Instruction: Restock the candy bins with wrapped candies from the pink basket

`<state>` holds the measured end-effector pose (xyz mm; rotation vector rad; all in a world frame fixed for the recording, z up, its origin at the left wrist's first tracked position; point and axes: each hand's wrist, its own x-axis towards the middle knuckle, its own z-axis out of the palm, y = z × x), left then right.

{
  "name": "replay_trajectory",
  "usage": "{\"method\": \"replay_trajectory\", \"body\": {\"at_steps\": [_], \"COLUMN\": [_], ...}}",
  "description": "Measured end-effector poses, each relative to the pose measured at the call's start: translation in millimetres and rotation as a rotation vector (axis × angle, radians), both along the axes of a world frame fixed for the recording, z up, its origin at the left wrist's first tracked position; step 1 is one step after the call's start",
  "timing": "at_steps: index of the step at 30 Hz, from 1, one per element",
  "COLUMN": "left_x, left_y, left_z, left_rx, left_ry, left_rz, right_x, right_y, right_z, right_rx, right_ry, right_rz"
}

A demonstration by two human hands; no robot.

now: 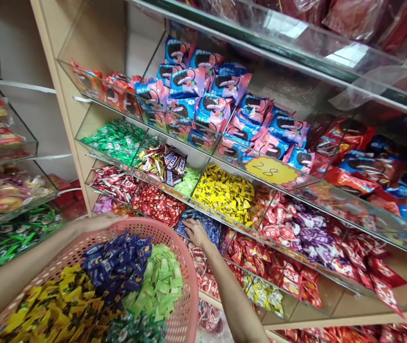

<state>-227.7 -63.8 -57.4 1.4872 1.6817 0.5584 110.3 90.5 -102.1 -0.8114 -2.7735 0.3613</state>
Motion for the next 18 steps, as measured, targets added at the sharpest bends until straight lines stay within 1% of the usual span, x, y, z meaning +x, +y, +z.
{"method": "replay_trajectory", "body": {"at_steps": [2,4,7,10,12,15,18], "left_x": [-1,-2,-1,3,5,7,5], "left_y": [1,2,0,-3,-4,-6,-7], "left_z": [-1.0,-0.6,2.1,6.6,9.7,12.2,11.2], "left_rx": [-0.009,-0.011,-0.029,-0.045,-0.043,-0.050,-0.043], "left_ry": [0.010,0.014,-0.028,-0.092,-0.099,-0.069,-0.060], "left_rz": [-0.017,-0.002,0.008,-0.013,-0.018,0.013,0.045], "right_x": [0,-3,-11,-20,-23,-23,-18], "right_y": [0,-1,-3,-3,-2,-1,1], "right_z": [0.3,0.7,3.3,8.4,11.3,13.0,12.4], "right_rx": [-0.005,-0.004,0.007,0.030,0.060,0.114,0.144], "right_ry": [-0.005,-0.003,-0.029,-0.113,-0.174,-0.231,-0.232], "right_rz": [0.025,0.025,-0.010,-0.065,-0.084,-0.064,-0.019]}}
